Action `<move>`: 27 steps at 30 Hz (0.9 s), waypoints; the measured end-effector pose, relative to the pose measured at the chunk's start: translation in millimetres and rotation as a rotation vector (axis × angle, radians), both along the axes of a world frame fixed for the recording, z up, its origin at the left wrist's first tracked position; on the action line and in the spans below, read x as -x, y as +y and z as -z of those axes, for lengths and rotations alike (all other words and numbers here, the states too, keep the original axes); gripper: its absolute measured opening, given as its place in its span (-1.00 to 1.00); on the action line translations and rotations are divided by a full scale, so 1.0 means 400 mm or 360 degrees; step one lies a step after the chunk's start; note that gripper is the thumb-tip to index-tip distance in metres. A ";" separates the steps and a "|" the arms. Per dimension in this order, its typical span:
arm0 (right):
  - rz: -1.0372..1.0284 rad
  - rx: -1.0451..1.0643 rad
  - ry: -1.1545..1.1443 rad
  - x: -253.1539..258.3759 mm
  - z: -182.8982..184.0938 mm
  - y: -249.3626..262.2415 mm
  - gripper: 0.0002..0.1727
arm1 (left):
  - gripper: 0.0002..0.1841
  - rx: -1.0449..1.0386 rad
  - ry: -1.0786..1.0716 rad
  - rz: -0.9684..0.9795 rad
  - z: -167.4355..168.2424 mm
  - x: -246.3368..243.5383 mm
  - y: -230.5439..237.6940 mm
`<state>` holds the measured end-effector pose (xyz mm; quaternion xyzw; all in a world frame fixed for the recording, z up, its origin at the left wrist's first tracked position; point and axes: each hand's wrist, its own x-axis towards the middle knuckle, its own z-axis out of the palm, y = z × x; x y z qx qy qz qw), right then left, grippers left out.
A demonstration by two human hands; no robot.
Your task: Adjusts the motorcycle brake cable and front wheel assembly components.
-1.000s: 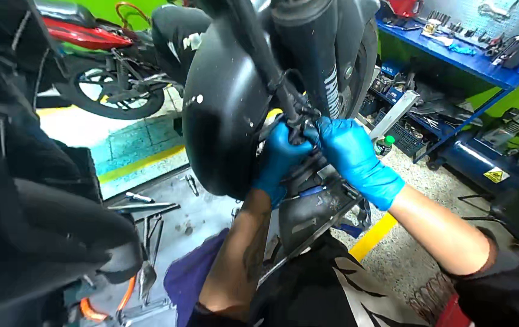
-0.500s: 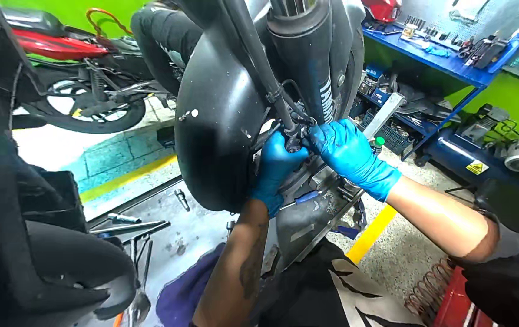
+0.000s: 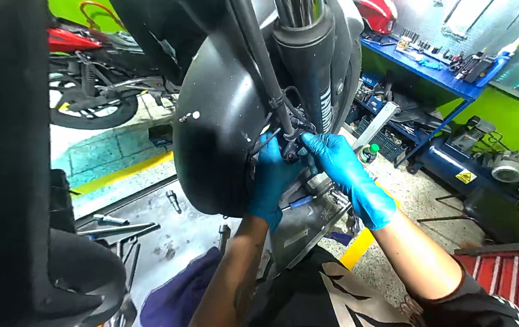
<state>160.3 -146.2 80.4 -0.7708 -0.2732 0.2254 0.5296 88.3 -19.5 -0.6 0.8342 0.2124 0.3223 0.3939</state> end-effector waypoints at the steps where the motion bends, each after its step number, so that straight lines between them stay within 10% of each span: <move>1: 0.0048 0.0010 -0.0099 0.002 0.007 0.001 -0.50 | -0.03 -0.0014 -0.0025 -0.0044 0.011 -0.004 -0.006; 7: 0.0254 0.0220 -0.1325 0.018 0.045 0.008 -0.56 | -0.44 -0.0102 -0.0218 -0.0165 0.012 -0.041 -0.011; 15: 0.0354 -0.0164 -0.2296 -0.037 0.116 0.003 -0.87 | -0.37 0.0059 -0.0288 -0.0099 0.007 -0.043 -0.010; 20: 0.0133 -0.0524 -0.1452 -0.021 0.130 -0.106 -0.81 | -0.32 0.0020 -0.0203 -0.0094 0.004 -0.028 -0.006; 27: 0.0222 -0.0461 0.0849 -0.022 0.175 -0.159 -0.71 | -0.07 0.0065 -0.0283 -0.0194 0.082 0.011 -0.039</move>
